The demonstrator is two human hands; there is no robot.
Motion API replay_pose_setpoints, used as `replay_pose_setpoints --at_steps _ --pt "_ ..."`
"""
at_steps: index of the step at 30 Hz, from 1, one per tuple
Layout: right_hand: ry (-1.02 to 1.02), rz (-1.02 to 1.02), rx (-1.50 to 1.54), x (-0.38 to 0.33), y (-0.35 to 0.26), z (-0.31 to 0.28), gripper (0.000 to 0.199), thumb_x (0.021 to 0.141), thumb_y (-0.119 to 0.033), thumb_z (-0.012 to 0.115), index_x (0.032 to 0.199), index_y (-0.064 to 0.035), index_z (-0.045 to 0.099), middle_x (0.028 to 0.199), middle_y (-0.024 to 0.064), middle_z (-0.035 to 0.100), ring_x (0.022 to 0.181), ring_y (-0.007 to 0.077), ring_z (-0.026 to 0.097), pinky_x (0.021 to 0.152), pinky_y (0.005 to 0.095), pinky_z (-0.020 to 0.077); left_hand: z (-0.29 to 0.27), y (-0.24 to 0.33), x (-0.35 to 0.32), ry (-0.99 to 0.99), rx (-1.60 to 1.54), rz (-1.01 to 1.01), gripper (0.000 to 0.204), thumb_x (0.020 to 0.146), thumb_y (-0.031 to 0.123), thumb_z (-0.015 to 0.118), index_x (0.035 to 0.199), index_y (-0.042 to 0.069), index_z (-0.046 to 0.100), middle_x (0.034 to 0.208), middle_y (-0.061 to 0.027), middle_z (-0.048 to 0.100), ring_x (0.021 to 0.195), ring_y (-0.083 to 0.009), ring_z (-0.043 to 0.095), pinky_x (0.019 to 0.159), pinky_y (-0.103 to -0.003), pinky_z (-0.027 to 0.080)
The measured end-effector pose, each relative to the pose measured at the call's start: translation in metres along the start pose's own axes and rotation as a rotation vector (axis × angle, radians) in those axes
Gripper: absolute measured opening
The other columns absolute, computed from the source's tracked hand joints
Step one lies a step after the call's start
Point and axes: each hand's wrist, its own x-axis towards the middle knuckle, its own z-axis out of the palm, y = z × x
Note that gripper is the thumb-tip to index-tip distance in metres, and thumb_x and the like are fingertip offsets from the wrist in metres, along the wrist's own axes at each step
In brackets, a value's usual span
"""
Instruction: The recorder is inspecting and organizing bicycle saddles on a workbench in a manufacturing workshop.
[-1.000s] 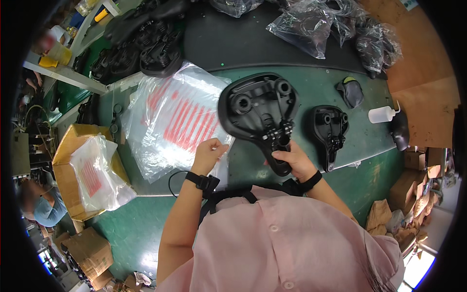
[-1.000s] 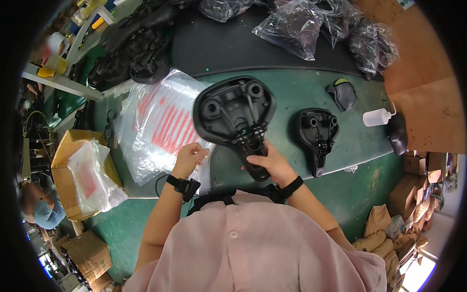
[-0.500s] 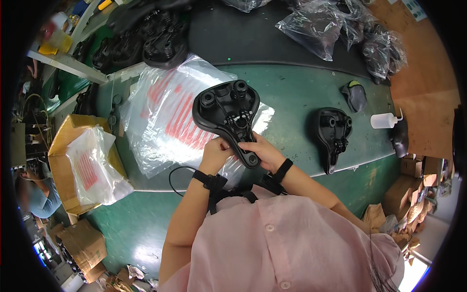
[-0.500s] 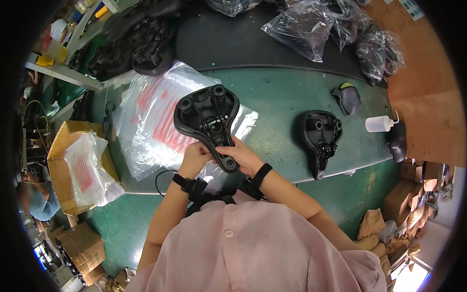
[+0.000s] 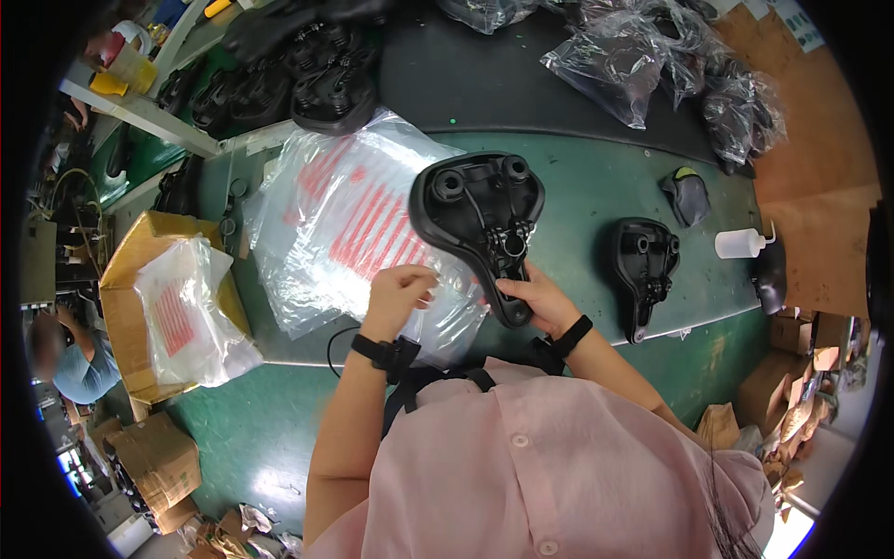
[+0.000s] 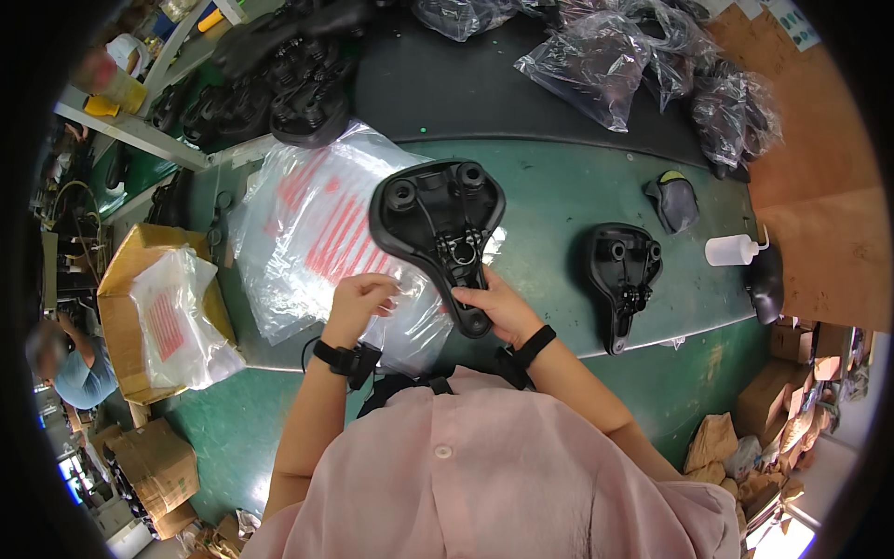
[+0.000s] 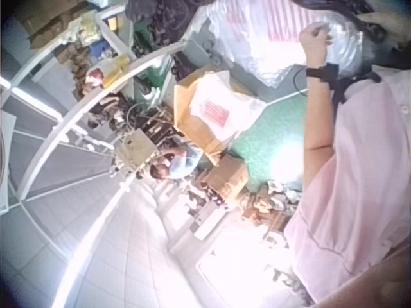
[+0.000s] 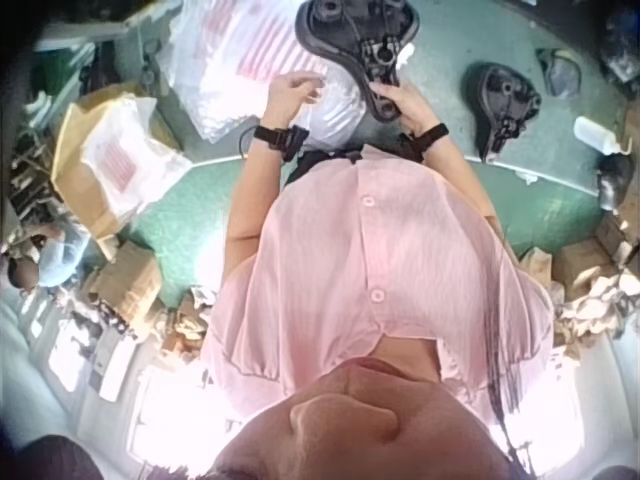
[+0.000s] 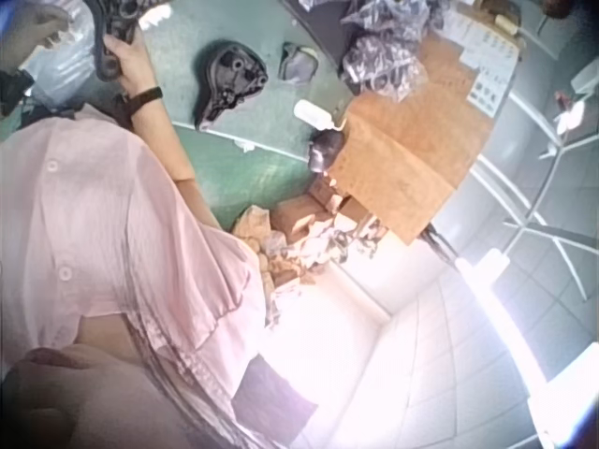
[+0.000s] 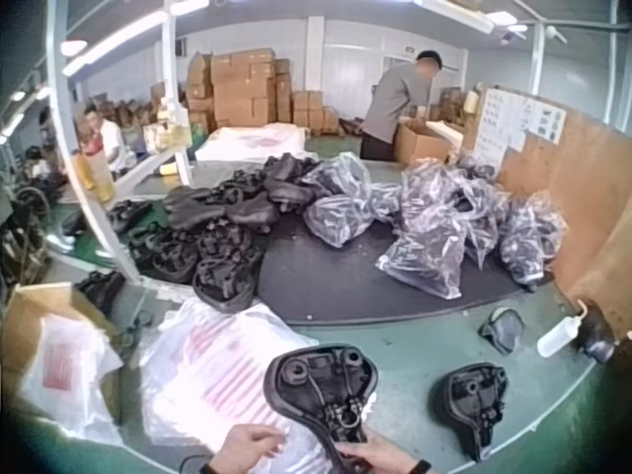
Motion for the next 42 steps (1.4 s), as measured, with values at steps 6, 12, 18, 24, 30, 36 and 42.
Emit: replay_pose_setpoints --at_steps 6,12,18,24,30,36,42 --pt "-0.148 0.083 0.066 -0.003 0.002 0.016 0.049 0.084 -0.011 0.069 0.126 -0.001 0.044 0.107 0.0103 0.062 0.09 0.0217 0.065 0.076 0.0293 0.055 0.034 -0.02 0.002 -0.107 0.399 0.204 0.013 0.072 0.006 0.072 0.072 0.001 0.061 0.067 -0.0055 0.063 0.062 -0.0132 0.06 0.055 -0.027 0.047" --pt "-0.036 0.1 0.089 0.011 0.019 0.009 0.043 0.086 -0.01 0.067 0.123 -0.0015 0.046 0.101 0.0089 0.062 0.084 0.0176 0.066 0.071 0.0286 0.056 0.027 -0.008 -0.003 -0.095 0.444 0.097 0.016 0.073 0.009 0.072 0.069 0.0 0.06 0.064 -0.0056 0.062 0.06 -0.0137 0.061 0.055 -0.026 0.048" --pt "-0.013 0.051 0.097 0.013 0.025 0.007 0.046 0.084 -0.009 0.068 0.124 -0.0016 0.046 0.103 0.0083 0.062 0.085 0.0166 0.064 0.073 0.0292 0.0548 0.013 -0.003 -0.011 -0.088 0.005 0.01 0.012 0.086 0.012 0.063 0.08 0.002 0.063 0.076 -0.0065 0.067 0.066 -0.0124 0.064 0.06 -0.025 0.052" --pt "0.097 -0.063 -0.071 0.009 0.02 -0.002 0.051 0.082 -0.007 0.07 0.126 -0.0017 0.047 0.106 0.0063 0.061 0.093 0.0145 0.061 0.082 0.0291 0.051 -0.007 -0.012 -0.017 0.071 0.128 0.151 0.014 0.086 0.013 0.061 0.085 -0.001 0.061 0.08 -0.0104 0.067 0.065 -0.0192 0.062 0.062 -0.03 0.051" --pt "0.075 -0.084 0.026 0.014 0.032 0.005 0.05 0.082 -0.008 0.069 0.126 -0.003 0.045 0.105 0.0083 0.062 0.09 0.0199 0.064 0.08 0.0321 0.0528 0.066 -0.022 -0.035 0.353 0.943 0.665 0.015 0.082 0.012 0.058 0.093 0.001 0.056 0.076 -0.0169 0.063 0.069 -0.0394 0.061 0.067 -0.044 0.051" --pt "0.155 -0.198 -0.135 0.003 -0.002 -0.009 0.051 0.08 -0.004 0.069 0.125 -0.0002 0.046 0.105 0.0069 0.062 0.092 0.0151 0.061 0.082 0.0286 0.05 0.028 -0.011 -0.029 0.06 0.712 0.394 0.015 0.082 0.012 0.059 0.086 -0.002 0.064 0.072 -0.0142 0.066 0.065 -0.0265 0.066 0.064 -0.036 0.051" --pt "-0.101 0.121 0.027 -0.042 -0.007 -0.014 0.055 0.086 -0.008 0.065 0.132 -0.0011 0.035 0.108 0.0172 0.063 0.091 0.0276 0.067 0.077 0.0386 0.0559 0.03 -0.014 -0.025 0.017 0.444 0.297 0.021 0.072 0.014 0.076 0.068 0.001 0.059 0.057 -0.0067 0.056 0.052 -0.0171 0.051 0.053 -0.031 0.042"
